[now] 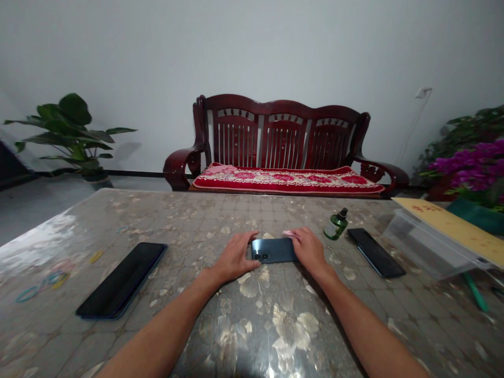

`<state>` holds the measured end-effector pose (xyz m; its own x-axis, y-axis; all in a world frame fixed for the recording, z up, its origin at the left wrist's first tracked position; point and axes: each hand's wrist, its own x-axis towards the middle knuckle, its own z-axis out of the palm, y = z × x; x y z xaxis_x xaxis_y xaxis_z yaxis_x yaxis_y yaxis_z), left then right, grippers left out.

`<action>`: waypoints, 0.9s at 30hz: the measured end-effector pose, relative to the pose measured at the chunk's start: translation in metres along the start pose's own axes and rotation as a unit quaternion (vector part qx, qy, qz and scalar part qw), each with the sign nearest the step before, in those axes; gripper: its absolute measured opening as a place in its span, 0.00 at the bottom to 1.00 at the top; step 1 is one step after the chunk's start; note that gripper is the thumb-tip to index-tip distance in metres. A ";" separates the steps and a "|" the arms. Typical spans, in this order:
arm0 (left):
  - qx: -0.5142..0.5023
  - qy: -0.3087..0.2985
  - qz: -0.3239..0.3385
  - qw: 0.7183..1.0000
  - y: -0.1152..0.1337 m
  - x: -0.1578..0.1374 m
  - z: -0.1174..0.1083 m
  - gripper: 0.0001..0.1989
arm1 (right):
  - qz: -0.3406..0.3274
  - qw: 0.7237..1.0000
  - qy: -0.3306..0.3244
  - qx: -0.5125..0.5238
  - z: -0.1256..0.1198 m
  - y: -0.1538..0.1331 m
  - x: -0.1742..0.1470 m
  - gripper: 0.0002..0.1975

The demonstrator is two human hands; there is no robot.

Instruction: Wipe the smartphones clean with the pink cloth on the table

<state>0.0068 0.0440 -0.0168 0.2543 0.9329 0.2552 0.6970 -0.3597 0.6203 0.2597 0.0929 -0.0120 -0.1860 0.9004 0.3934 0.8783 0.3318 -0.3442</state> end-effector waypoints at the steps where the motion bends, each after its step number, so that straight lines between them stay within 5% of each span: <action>1: -0.005 0.003 0.005 1.000 0.001 0.000 0.000 0.39 | 0.014 1.000 0.011 0.023 0.002 0.001 0.001 0.13; 12: -0.090 0.031 0.026 0.995 0.004 -0.004 0.008 0.43 | 0.105 0.947 0.089 0.290 0.012 0.005 0.012 0.17; 21: -0.181 0.078 -0.103 0.975 0.001 0.003 0.011 0.38 | 0.046 0.943 0.119 0.307 0.004 -0.013 0.009 0.14; 27: -0.226 0.132 -0.112 0.959 -0.001 0.005 0.009 0.30 | -0.011 0.965 0.094 0.244 -0.008 -0.021 0.004 0.13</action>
<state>0.0134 0.0495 -0.0228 -0.0882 0.9713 0.2208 0.3371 -0.1795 0.9242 0.2439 0.0871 0.0033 -0.0789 0.8401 0.5367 0.5543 0.4845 -0.6768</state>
